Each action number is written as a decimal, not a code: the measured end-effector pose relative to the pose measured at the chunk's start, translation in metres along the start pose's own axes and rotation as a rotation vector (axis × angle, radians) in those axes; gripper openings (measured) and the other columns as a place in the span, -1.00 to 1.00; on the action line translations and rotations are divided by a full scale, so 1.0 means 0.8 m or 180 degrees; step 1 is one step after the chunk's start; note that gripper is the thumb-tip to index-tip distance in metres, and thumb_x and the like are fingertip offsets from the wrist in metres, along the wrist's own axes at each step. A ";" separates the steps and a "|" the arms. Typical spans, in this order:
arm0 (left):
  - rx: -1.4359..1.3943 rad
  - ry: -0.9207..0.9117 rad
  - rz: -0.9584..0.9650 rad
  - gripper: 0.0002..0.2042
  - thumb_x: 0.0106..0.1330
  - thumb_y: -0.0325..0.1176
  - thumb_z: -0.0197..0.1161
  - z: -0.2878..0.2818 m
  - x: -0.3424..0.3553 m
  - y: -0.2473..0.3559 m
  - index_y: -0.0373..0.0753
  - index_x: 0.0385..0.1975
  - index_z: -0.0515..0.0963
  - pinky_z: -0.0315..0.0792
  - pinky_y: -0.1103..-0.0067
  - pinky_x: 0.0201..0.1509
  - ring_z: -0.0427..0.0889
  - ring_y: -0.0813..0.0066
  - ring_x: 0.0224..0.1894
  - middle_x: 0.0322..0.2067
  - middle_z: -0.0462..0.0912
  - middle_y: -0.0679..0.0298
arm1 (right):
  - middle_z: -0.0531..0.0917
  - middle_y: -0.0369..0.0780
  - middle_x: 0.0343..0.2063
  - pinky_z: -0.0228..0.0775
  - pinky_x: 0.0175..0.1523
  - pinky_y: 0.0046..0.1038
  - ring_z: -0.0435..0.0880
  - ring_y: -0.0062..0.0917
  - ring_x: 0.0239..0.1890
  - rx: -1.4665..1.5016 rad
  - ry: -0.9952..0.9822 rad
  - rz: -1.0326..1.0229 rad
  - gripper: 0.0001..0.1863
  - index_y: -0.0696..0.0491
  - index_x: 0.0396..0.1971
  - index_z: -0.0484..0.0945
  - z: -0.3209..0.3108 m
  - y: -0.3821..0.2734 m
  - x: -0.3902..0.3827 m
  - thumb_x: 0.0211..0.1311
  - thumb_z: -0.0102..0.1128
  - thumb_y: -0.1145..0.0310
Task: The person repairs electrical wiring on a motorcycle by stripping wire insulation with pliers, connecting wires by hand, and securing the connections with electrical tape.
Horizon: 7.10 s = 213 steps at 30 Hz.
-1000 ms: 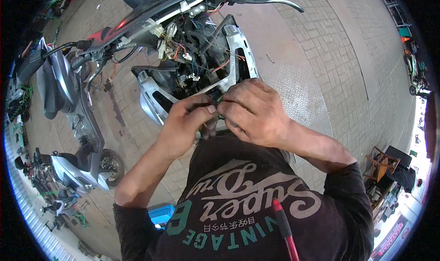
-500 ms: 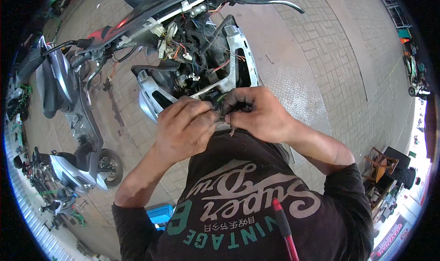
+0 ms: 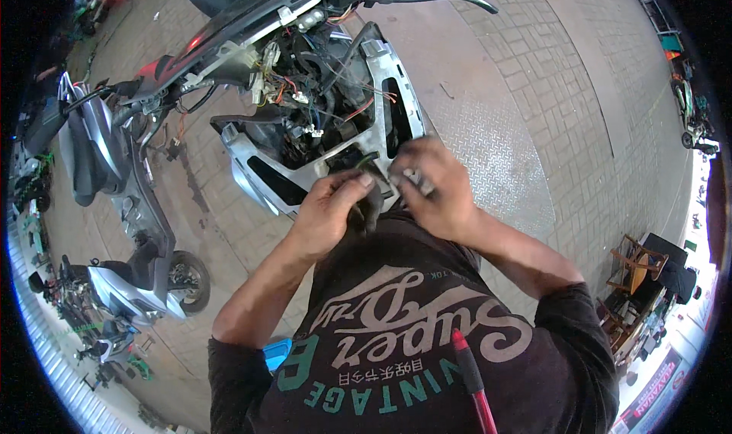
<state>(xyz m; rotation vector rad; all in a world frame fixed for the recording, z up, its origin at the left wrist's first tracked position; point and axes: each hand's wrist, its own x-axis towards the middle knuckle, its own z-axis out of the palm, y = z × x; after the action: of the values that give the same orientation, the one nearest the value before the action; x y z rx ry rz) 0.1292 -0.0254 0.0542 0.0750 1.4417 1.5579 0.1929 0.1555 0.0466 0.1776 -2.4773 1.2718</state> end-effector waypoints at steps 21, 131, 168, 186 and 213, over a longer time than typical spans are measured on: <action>0.3072 0.2007 0.3349 -0.77 0.10 -0.48 0.26 -0.035 0.106 -0.004 -0.24 -0.21 0.53 0.46 0.50 -0.28 0.55 0.30 -0.32 -0.29 0.54 0.17 | 0.57 -0.30 -0.53 0.31 -0.37 -0.61 0.48 -0.68 -0.49 0.2460 0.0894 0.2842 -0.91 0.19 -0.38 0.53 -0.018 0.052 -0.013 0.11 0.20 0.51; 0.2257 0.2905 0.3342 -0.81 -0.02 -0.59 0.26 -0.082 0.031 0.000 -0.32 -0.40 0.43 0.41 0.61 -0.41 0.53 0.47 -0.51 -0.42 0.58 0.15 | 0.55 0.02 -0.27 0.41 -0.06 -0.29 0.54 -0.10 -0.20 0.0382 -0.0284 0.0270 -0.80 0.24 -0.43 0.55 0.093 -0.034 0.115 -0.11 0.20 0.47; -0.0219 0.1455 0.2062 -0.71 0.13 -0.70 0.12 -0.013 0.074 -0.007 -0.37 -0.14 0.36 0.40 0.73 -0.18 0.51 0.63 -0.27 -0.32 0.54 0.26 | 0.59 -0.21 -0.43 0.47 -0.41 -0.53 0.59 -0.55 -0.49 0.3673 0.0701 0.3343 -0.82 0.27 -0.30 0.49 0.055 0.000 0.053 0.14 0.13 0.48; 0.0904 0.1571 0.2580 -0.70 0.15 -0.65 0.16 -0.018 0.085 -0.019 -0.37 -0.10 0.37 0.41 0.67 -0.19 0.53 0.59 -0.29 -0.33 0.57 0.21 | 0.62 -0.23 -0.40 0.49 -0.33 -0.41 0.61 -0.52 -0.38 0.4136 -0.0394 0.3895 -0.80 0.16 -0.28 0.54 0.031 0.029 0.064 0.10 0.20 0.41; -0.1076 0.0313 0.0462 -0.82 0.18 -0.54 0.15 -0.026 0.067 0.015 -0.34 -0.22 0.45 0.51 0.59 -0.27 0.57 0.51 -0.32 -0.34 0.56 0.25 | 0.53 -0.11 -0.44 0.38 -0.25 -0.45 0.55 -0.46 -0.35 0.1755 0.0075 0.2074 -0.87 0.22 -0.42 0.48 0.048 0.030 0.052 0.01 0.11 0.48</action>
<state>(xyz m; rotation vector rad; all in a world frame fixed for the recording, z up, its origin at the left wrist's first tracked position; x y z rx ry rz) 0.0816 -0.0033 0.0285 -0.1010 1.2502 1.9285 0.1386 0.1409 0.0230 -0.5541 -2.1646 2.1787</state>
